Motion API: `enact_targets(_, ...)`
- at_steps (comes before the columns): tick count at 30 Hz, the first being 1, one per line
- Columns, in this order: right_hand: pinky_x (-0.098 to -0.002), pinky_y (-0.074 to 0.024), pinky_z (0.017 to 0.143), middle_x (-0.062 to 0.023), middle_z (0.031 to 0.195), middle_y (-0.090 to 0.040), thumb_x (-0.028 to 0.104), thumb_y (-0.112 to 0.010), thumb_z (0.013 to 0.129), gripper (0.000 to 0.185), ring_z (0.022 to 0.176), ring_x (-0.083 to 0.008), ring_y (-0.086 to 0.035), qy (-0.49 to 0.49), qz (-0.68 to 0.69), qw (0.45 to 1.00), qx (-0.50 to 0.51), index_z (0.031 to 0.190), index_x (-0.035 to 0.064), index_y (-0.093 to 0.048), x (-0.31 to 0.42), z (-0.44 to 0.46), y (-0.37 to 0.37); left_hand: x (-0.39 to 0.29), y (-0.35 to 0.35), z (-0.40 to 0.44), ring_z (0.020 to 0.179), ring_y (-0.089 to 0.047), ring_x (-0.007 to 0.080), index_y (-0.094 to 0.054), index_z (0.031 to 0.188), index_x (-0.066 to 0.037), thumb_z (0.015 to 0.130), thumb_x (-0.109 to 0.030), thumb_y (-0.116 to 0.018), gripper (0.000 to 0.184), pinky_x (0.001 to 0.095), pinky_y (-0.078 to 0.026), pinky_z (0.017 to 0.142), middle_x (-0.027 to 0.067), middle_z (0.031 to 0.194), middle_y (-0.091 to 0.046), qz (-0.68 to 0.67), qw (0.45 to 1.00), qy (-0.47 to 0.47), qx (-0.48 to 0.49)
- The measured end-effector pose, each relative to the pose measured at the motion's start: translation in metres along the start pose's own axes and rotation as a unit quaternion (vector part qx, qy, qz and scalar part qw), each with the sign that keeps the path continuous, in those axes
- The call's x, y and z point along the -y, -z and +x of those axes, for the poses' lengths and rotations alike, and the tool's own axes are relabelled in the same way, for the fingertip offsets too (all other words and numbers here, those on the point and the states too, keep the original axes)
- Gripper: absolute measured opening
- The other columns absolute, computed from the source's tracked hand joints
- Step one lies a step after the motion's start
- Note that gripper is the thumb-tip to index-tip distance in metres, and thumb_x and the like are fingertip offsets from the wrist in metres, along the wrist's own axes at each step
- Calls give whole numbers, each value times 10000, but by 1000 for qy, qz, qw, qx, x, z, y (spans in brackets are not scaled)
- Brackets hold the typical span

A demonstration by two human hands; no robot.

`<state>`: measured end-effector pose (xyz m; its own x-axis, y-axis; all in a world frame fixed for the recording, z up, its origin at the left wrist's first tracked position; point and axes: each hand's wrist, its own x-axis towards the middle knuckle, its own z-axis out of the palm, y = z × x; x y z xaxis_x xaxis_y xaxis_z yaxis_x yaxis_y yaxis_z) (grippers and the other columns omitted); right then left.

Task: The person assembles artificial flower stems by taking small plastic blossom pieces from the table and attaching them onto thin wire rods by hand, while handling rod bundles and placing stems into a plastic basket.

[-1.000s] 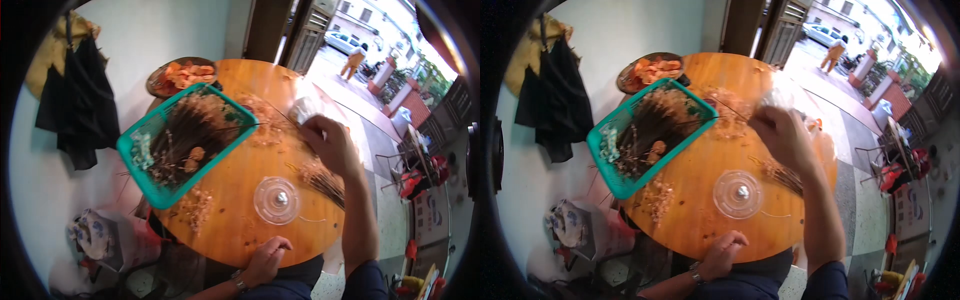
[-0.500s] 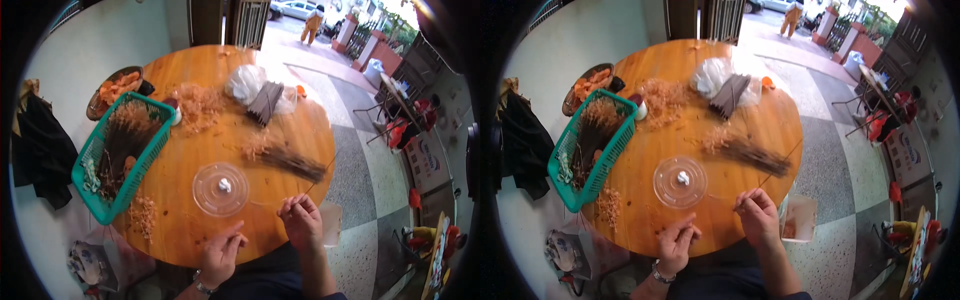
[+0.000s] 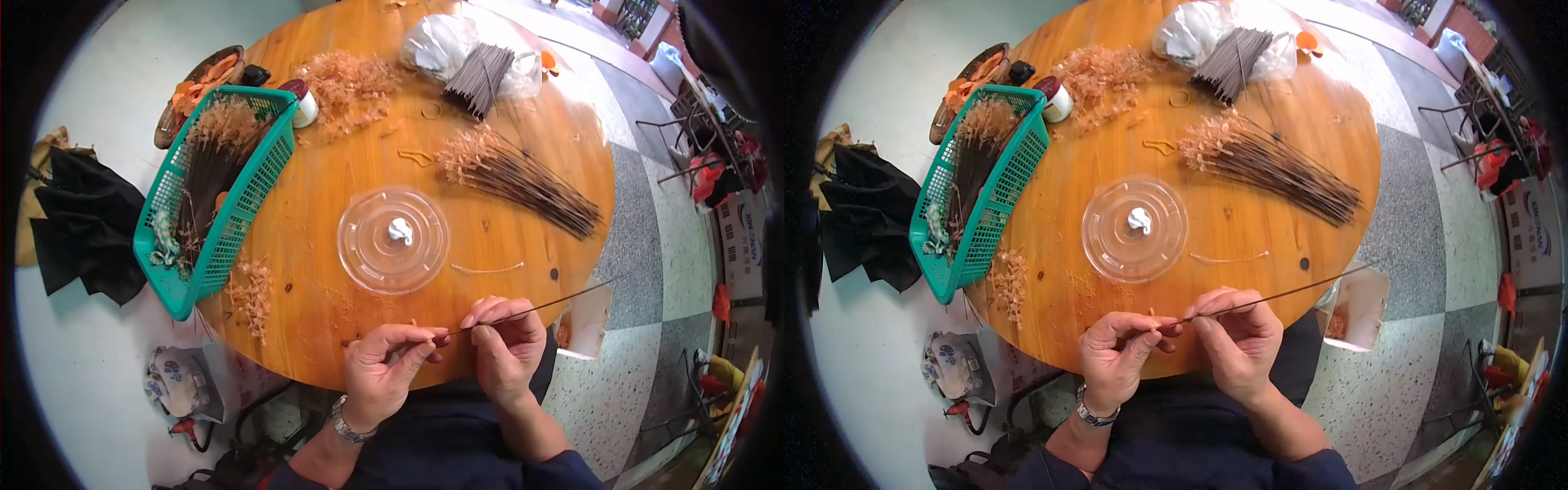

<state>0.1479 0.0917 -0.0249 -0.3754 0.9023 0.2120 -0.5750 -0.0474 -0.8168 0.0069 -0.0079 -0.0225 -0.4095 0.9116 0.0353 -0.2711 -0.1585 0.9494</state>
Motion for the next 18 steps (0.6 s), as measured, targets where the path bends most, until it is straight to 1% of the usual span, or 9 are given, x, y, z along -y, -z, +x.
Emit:
enact_targets(2, -318, -548, 858, -170, 1022, -710, -168, -647, 922, 215, 929, -198, -682, 22, -10, 1000, 7, 1080, -26, -613, -2, 0, -1, 0, 0, 1, 1039, -769, 279, -659, 1137, 13, 1028, -32, -688, 122, 372, -661, 847, 227, 1151, -758, 16, 1000, -6, 6)
enact_targets(5, -319, -542, 830, -177, 995, -731, -169, -667, 912, 223, 897, -206, -682, 51, -40, 998, 27, 1077, -27, -618, -4, 1, 0, 3, 1, 0, 1029, -768, 271, -660, 1133, 18, 1024, -30, -693, 124, 372, -659, 853, 234, 1154, -755, 2, 1000, -7, 3)
enact_targets(7, -312, -530, 802, -176, 982, -744, -163, -682, 907, 224, 874, -205, -677, 60, -54, 996, 36, 1072, -26, -622, -5, 3, 0, 0, -1, 1, 1044, -757, 233, -669, 1142, 48, 1017, 3, -692, 135, 349, -651, 873, 220, 1151, -761, -15, 1000, -5, 1)
enact_targets(8, -310, -523, 790, -174, 976, -748, -159, -690, 905, 223, 864, -202, -673, 59, -62, 996, 39, 1069, -23, -624, -5, 2, 0, -1, -1, 1, 1051, -752, 214, -674, 1147, 63, 1014, 20, -692, 141, 337, -647, 884, 213, 1149, -764, -23, 1000, -4, -1)
enact_targets(13, -304, -495, 750, -165, 950, -756, -142, -724, 887, 226, 826, -190, -661, 62, -96, 992, 53, 1051, -14, -634, -6, 2, 2, -2, 1, 0, 1053, -746, 195, -673, 1146, 64, 1012, 28, -692, 140, 317, -628, 908, 204, 1147, -767, -19, 1000, 0, 9)
enact_targets(18, -315, -501, 757, -165, 946, -758, -143, -731, 876, 229, 818, -194, -663, 60, -92, 993, 49, 1044, -17, -638, -7, 2, 1, -2, 0, 0, 1051, -742, 180, -671, 1143, 63, 1008, 37, -694, 138, 304, -616, 927, 194, 1141, -771, -13, 1000, 1, 11)
